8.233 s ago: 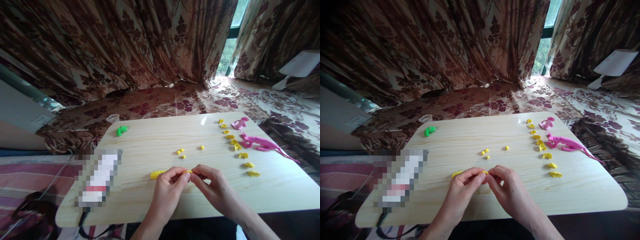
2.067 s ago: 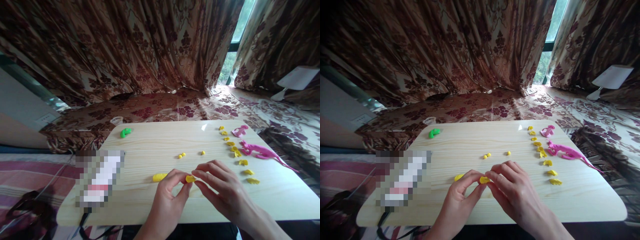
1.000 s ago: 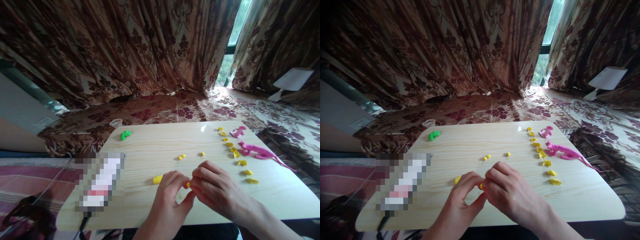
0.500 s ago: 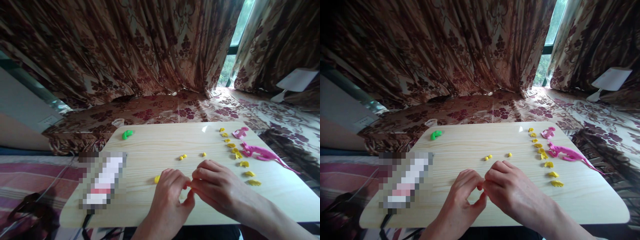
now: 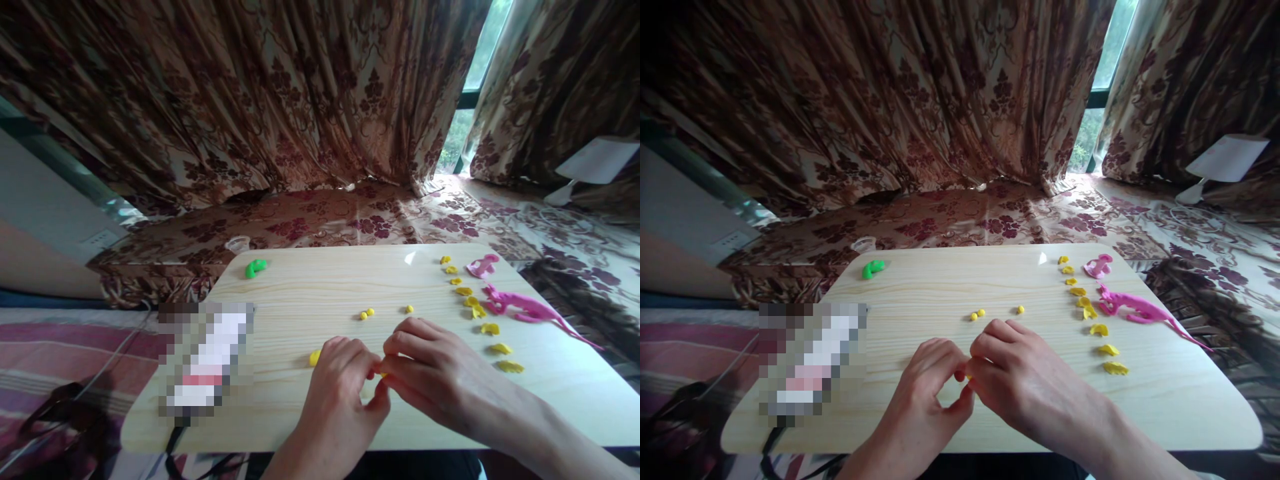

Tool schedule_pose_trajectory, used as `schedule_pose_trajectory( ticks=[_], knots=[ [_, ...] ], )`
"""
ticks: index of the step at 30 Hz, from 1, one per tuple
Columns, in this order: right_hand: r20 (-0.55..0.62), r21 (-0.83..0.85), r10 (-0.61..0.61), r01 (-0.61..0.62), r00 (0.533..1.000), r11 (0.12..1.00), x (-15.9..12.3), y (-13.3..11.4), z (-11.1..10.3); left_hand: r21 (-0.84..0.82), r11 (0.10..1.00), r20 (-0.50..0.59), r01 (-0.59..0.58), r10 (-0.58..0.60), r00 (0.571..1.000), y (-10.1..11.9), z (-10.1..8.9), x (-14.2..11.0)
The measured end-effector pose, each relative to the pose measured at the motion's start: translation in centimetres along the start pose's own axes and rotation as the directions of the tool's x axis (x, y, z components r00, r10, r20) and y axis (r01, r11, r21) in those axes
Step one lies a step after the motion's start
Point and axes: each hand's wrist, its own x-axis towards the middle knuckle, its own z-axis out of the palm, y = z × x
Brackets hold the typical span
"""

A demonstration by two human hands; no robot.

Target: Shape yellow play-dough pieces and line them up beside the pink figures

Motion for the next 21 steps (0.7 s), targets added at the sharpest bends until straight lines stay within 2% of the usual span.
schedule_pose_trajectory(
  ticks=[4,7,10,16,19,21],
  knots=[
    [0.002,0.034,-0.013,0.013,1.0,0.999,-0.3,0.3,1.0,-0.005,1.0,0.0,0.016,-0.016,1.0,0.1,0.0,-0.1],
    [-0.071,0.073,-0.022,0.027,0.997,0.997,-0.8,0.5,1.6,-0.025,0.998,0.011,0.058,-0.058,0.998,0.1,0.1,-0.1],
    [-0.108,0.056,-0.04,0.047,0.993,0.997,-1.0,0.5,1.3,-0.058,0.995,0.035,0.086,-0.084,0.996,-0.1,0.2,-0.1],
    [-0.014,-0.079,-0.082,0.081,0.997,0.994,-0.4,0.0,-0.3,-0.076,0.994,0.056,0.077,-0.073,0.996,0.0,0.2,-0.1],
    [0.003,-0.055,-0.075,0.075,0.997,0.996,-0.2,-0.2,0.0,-0.103,0.988,0.056,0.113,-0.107,0.993,0.0,0.1,-0.1],
    [-0.035,0.001,-0.056,0.056,0.998,0.998,-0.3,-0.3,0.4,-0.16,0.972,0.064,0.172,-0.164,0.984,0.0,0.2,-0.2]
  ],
)
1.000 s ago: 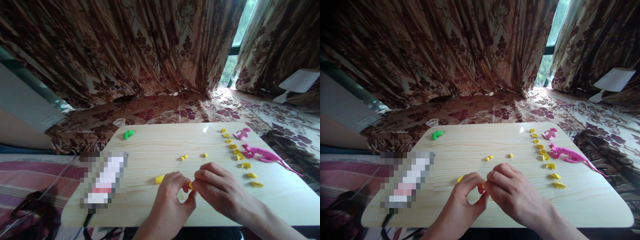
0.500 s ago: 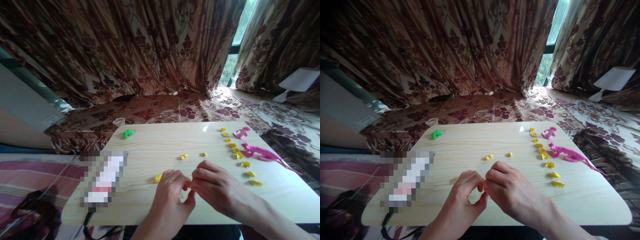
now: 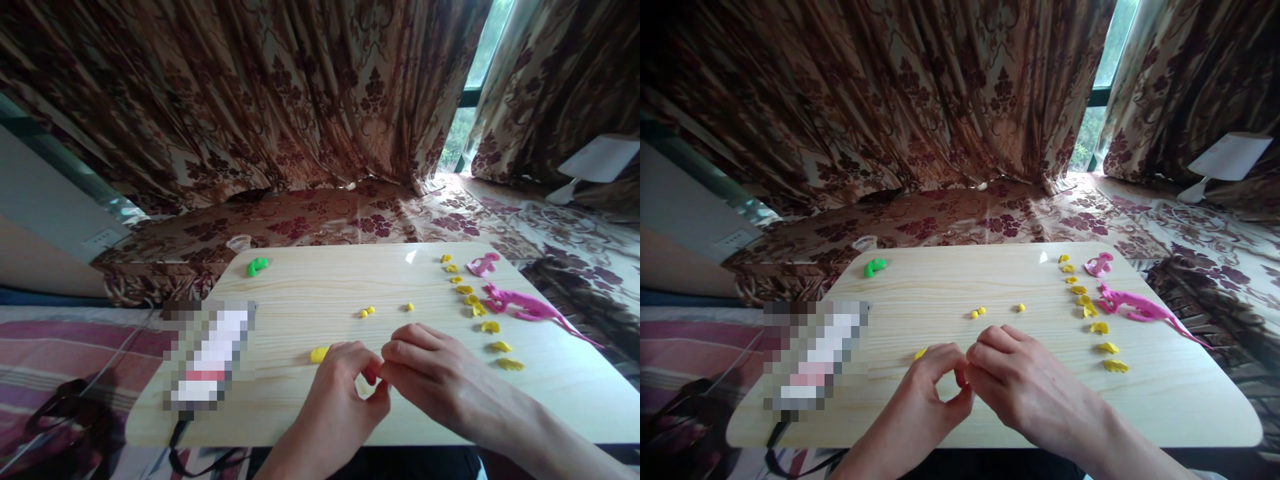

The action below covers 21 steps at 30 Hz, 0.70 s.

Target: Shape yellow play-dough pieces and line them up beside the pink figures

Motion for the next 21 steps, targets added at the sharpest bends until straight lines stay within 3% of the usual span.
schedule_pose_trajectory(
  ticks=[4,7,9,16,21],
  knots=[
    [-0.198,0.148,0.084,-0.055,0.977,0.988,-0.8,0.2,0.9,-0.237,0.964,0.027,0.116,-0.113,0.993,0.0,0.2,0.0],
    [-0.313,0.288,0.291,-0.201,0.904,0.936,-1.5,0.4,1.4,-0.392,0.901,0.033,0.184,-0.186,0.982,0.0,0.4,0.0],
    [-0.333,0.332,0.361,-0.25,0.871,0.909,-1.7,0.4,1.8,-0.451,0.866,0.04,0.214,-0.219,0.975,0.2,0.5,-0.1],
    [-0.351,0.374,0.342,-0.204,0.872,0.905,-1.3,-0.2,2.6,-0.514,0.829,0.052,0.222,-0.228,0.972,0.8,0.7,0.1],
    [-0.354,0.307,0.285,-0.177,0.891,0.935,-1.2,0.0,2.7,-0.572,0.787,0.03,0.231,-0.262,0.965,0.8,1.1,0.3]
  ],
)
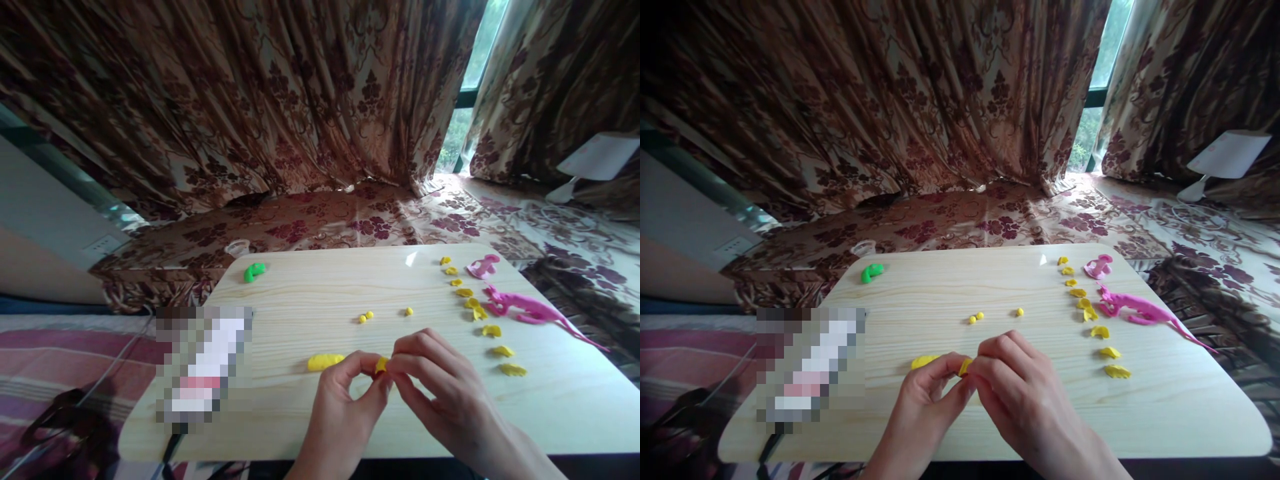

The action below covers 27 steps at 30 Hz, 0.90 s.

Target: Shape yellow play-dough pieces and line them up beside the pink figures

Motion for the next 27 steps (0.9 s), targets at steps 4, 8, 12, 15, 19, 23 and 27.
schedule_pose_trajectory(
  ticks=[4,8,12,15,19,23,27],
  knots=[
    [-0.029,-0.007,0.033,-0.034,0.999,0.999,-0.1,0.1,0.0,0.018,1.0,-0.031,-0.003,0.003,1.0,-0.2,0.0,0.0],
    [0.008,-0.029,-0.009,0.009,1.0,1.0,-0.3,0.1,-0.1,0.026,1.0,-0.023,-0.008,0.008,1.0,-0.4,0.0,0.0],
    [-0.004,-0.093,-0.061,0.06,0.998,0.994,-0.4,0.1,-0.1,0.054,0.998,-0.054,-0.013,0.016,0.998,-1.0,-0.1,0.1],
    [0.017,-0.086,-0.03,0.031,0.999,0.996,-0.3,0.1,0.1,0.116,0.991,-0.128,-0.061,0.075,0.989,-1.2,-0.2,0.1],
    [-0.128,-0.005,0.013,-0.014,0.992,1.0,-0.4,0.1,0.4,0.01,0.999,-0.166,-0.051,0.051,0.985,-0.7,-0.2,0.0],
    [-0.18,0.023,0.095,-0.093,0.979,0.995,-0.8,0.1,0.8,-0.122,0.992,-0.232,0.01,-0.039,0.972,0.1,0.4,-0.1],
    [-0.173,0.039,0.069,-0.064,0.983,0.997,-0.8,-0.1,0.9,-0.165,0.986,-0.225,0.006,-0.043,0.973,0.2,1.0,-0.3]
  ],
)
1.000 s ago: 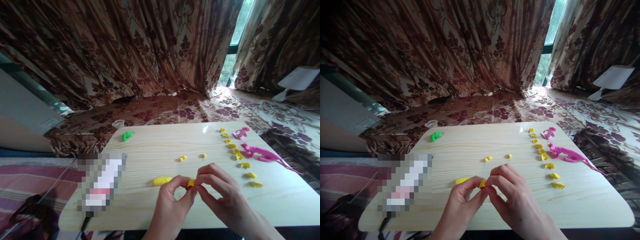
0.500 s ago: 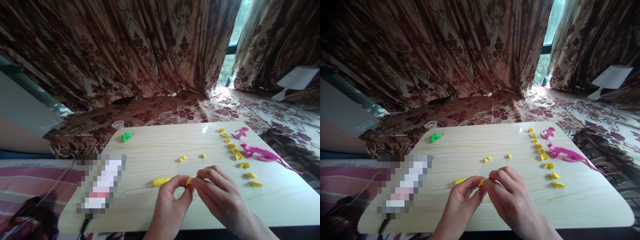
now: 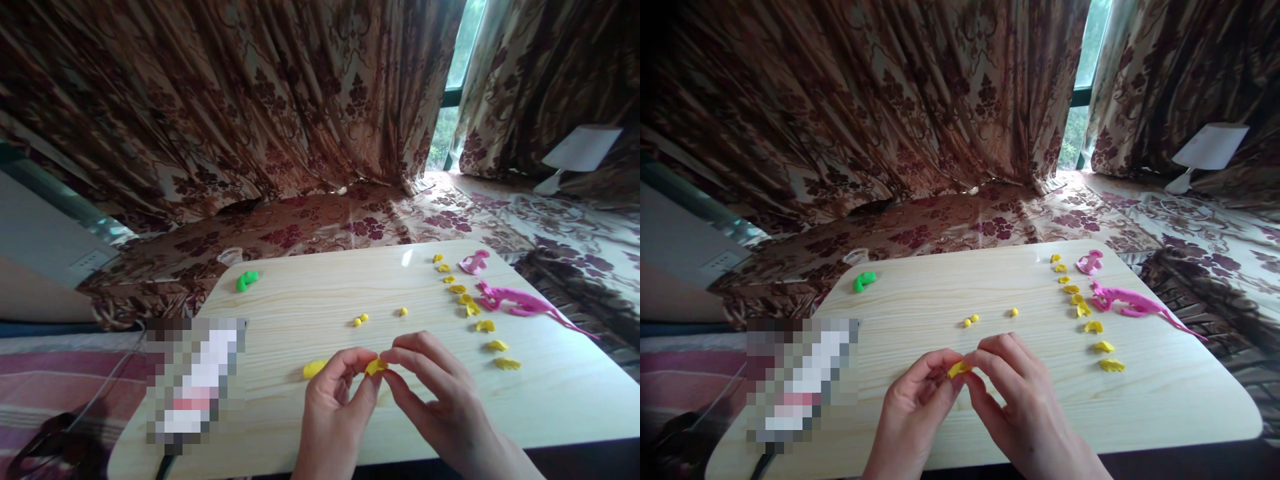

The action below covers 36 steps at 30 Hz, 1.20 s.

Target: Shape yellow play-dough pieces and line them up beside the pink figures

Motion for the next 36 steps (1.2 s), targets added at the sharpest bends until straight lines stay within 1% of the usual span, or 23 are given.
schedule_pose_trajectory(
  ticks=[5,8,10,12,14,18,20,23,26,29,33,36],
  knots=[
    [-0.018,0.018,-0.027,0.027,0.999,0.999,-0.1,0.1,0.4,-0.019,1.0,-0.026,0.024,-0.025,0.999,-0.2,0.3,-0.1],
    [-0.101,0.022,-0.034,0.037,0.994,0.999,-0.6,0.5,1.1,-0.122,0.99,-0.02,0.069,-0.072,0.997,-0.5,0.4,0.0],
    [-0.147,0.048,-0.009,0.016,0.989,0.999,-0.9,0.7,1.5,-0.202,0.975,-0.003,0.086,-0.089,0.996,-0.6,0.5,0.1],
    [-0.145,0.075,0.029,-0.019,0.989,0.997,-1.0,0.8,1.5,-0.234,0.969,-0.003,0.082,-0.085,0.996,-0.7,0.5,0.1],
    [-0.117,0.075,0.053,-0.045,0.992,0.996,-1.0,0.8,1.2,-0.23,0.971,-0.004,0.071,-0.074,0.997,-0.8,0.5,0.2],
    [-0.059,0.049,0.061,-0.058,0.996,0.997,-0.6,0.8,0.5,-0.207,0.976,0.008,0.07,-0.07,0.998,-0.6,0.6,0.1],
    [-0.066,0.039,0.05,-0.048,0.997,0.998,-0.7,1.0,0.6,-0.195,0.977,0.005,0.083,-0.083,0.997,-0.6,0.8,0.1],
    [-0.122,-0.018,0.016,-0.019,0.992,1.0,-1.0,1.3,1.1,-0.223,0.968,-0.014,0.114,-0.12,0.993,-0.8,1.2,0.1],
    [-0.18,-0.038,0.042,-0.049,0.983,0.998,-1.3,1.5,1.4,-0.294,0.943,-0.014,0.155,-0.167,0.986,-0.9,1.5,0.1],
    [-0.16,0.008,0.086,-0.086,0.983,0.996,-1.3,1.4,1.2,-0.35,0.921,-0.004,0.173,-0.186,0.982,-0.9,1.4,0.1],
    [-0.111,0.012,0.064,-0.063,0.992,0.998,-1.1,1.4,0.6,-0.37,0.909,0.022,0.192,-0.198,0.98,-1.0,1.3,0.2],
    [-0.112,0.015,0.078,-0.077,0.991,0.997,-1.1,1.4,0.7,-0.374,0.907,0.047,0.195,-0.192,0.98,-1.0,1.4,0.1]
  ],
)
